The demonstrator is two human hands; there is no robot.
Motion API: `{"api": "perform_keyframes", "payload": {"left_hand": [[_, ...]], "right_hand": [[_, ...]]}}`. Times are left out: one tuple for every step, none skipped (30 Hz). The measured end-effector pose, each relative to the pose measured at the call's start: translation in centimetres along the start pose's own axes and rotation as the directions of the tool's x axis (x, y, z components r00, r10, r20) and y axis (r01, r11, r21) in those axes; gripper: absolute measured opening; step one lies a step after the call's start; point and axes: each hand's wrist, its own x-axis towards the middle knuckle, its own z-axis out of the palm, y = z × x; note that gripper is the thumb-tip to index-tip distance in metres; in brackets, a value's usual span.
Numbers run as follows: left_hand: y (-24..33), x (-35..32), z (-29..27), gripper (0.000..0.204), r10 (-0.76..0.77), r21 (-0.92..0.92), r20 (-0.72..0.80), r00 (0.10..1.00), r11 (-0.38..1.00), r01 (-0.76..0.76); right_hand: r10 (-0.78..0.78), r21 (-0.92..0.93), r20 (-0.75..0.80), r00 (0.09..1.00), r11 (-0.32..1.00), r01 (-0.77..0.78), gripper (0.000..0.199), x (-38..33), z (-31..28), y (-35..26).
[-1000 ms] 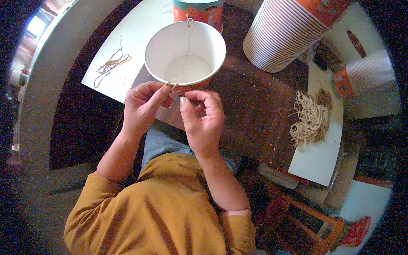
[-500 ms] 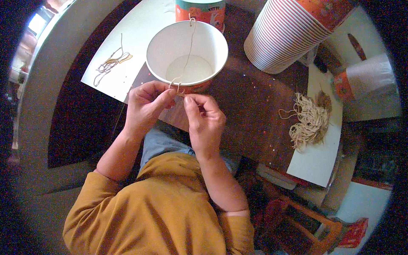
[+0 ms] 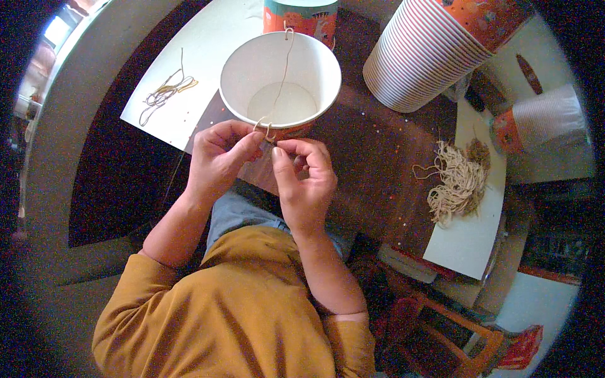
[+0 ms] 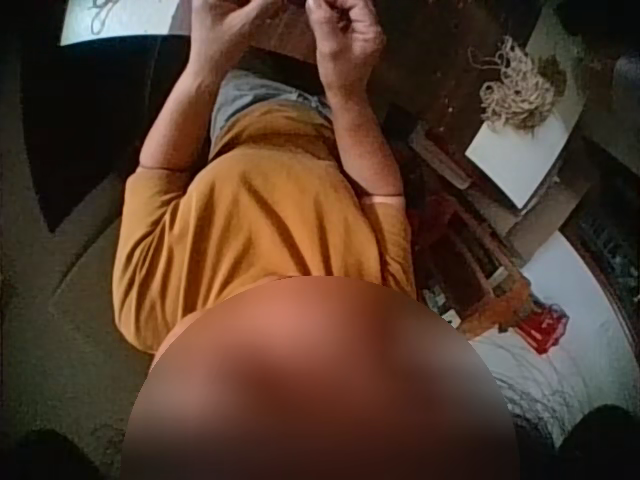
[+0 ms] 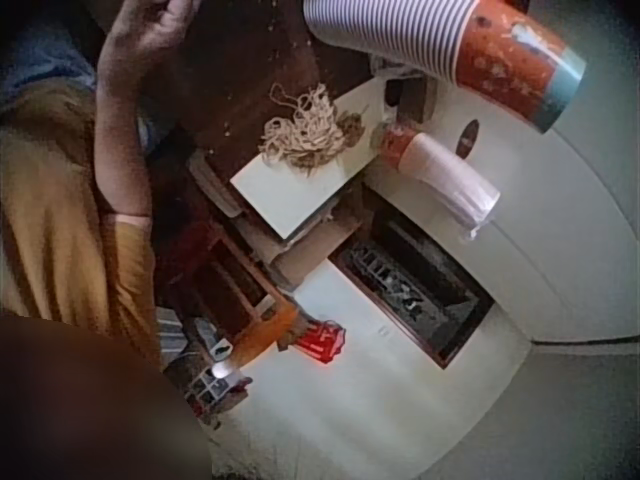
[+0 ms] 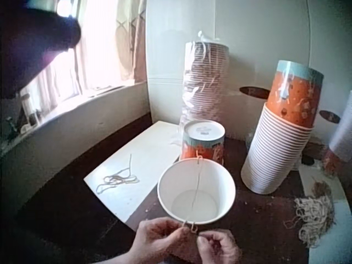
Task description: Attaching decorative strings to paper cups by threading them through pre-punched holes and tying knots.
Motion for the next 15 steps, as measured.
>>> {"api": "perform_keyframes", "payload": {"left_hand": [[0.10,-0.02,0.03,0.015,-0.002,-0.008,0.001,1.000,1.000,0.002],[0.14,-0.03,0.03,0.015,-0.002,-0.008,0.000,1.000,1.000,0.002],[0.17,-0.03,0.04,0.015,-0.002,-0.014,0.003,1.000,1.000,0.002],[0.18,-0.03,0.04,0.015,-0.003,-0.020,0.005,1.000,1.000,0.003],[0.19,-0.03,0.04,0.015,-0.002,-0.020,0.005,1.000,1.000,0.003],[0.17,-0.03,0.02,0.015,0.005,-0.032,0.016,1.000,0.999,-0.004],[0.15,-0.04,0.00,0.016,0.012,-0.043,0.026,1.000,0.999,-0.011],[0.07,-0.04,-0.07,0.016,0.012,-0.042,0.025,1.000,0.999,-0.011],[-0.03,-0.04,-0.14,0.016,0.005,-0.020,0.026,1.000,1.000,-0.005],[-0.09,-0.04,-0.21,0.016,-0.002,0.001,0.027,1.000,1.000,0.002],[-0.04,-0.05,-0.24,0.016,-0.002,0.001,0.028,1.000,1.000,0.002],[0.06,-0.05,-0.28,0.016,-0.004,-0.022,0.037,0.999,1.000,0.005],[0.11,-0.07,-0.28,0.016,-0.006,-0.046,0.045,0.999,0.999,0.008],[0.11,-0.08,-0.25,0.016,-0.005,-0.046,0.047,0.999,0.999,0.008],[0.09,-0.10,-0.21,0.016,-0.001,-0.055,0.044,0.999,0.998,0.003]], "right_hand": [[0.000,0.000,0.000,1.000,1.000,0.000,0.011,-0.01,-0.05,0.00],[-0.030,-0.029,0.020,0.999,0.999,0.030,0.013,-0.04,-0.14,0.01],[-0.059,-0.057,0.041,0.997,0.997,0.061,0.015,-0.09,-0.21,0.02],[-0.059,-0.056,0.041,0.997,0.997,0.061,0.015,-0.16,-0.24,0.04],[-0.058,-0.110,0.037,0.998,0.992,0.061,0.017,-0.26,-0.29,0.03],[-0.057,-0.164,0.033,0.998,0.985,0.061,0.019,-0.34,-0.34,0.03],[-0.057,-0.164,0.032,0.998,0.984,0.061,0.019,-0.40,-0.51,0.06],[-0.163,-0.293,0.033,0.986,0.942,0.165,0.019,-0.42,-0.73,0.14],[-0.266,-0.416,0.048,0.963,0.871,0.261,0.018,-0.41,-0.87,0.18],[-0.266,-0.416,0.048,0.963,0.871,0.261,0.018,-0.36,-0.89,0.12],[-0.292,-0.437,0.053,0.955,0.853,0.285,0.017,-0.32,-0.91,-0.04],[-0.318,-0.458,0.059,0.946,0.833,0.309,0.017,-0.28,-0.90,-0.20],[-0.318,-0.459,0.058,0.946,0.833,0.309,0.017,-0.15,-0.84,-0.35],[-0.316,-0.466,0.089,0.945,0.825,0.319,0.014,0.04,-0.74,-0.51],[-0.312,-0.472,0.119,0.943,0.817,0.330,0.011,0.17,-0.66,-0.65]]}}
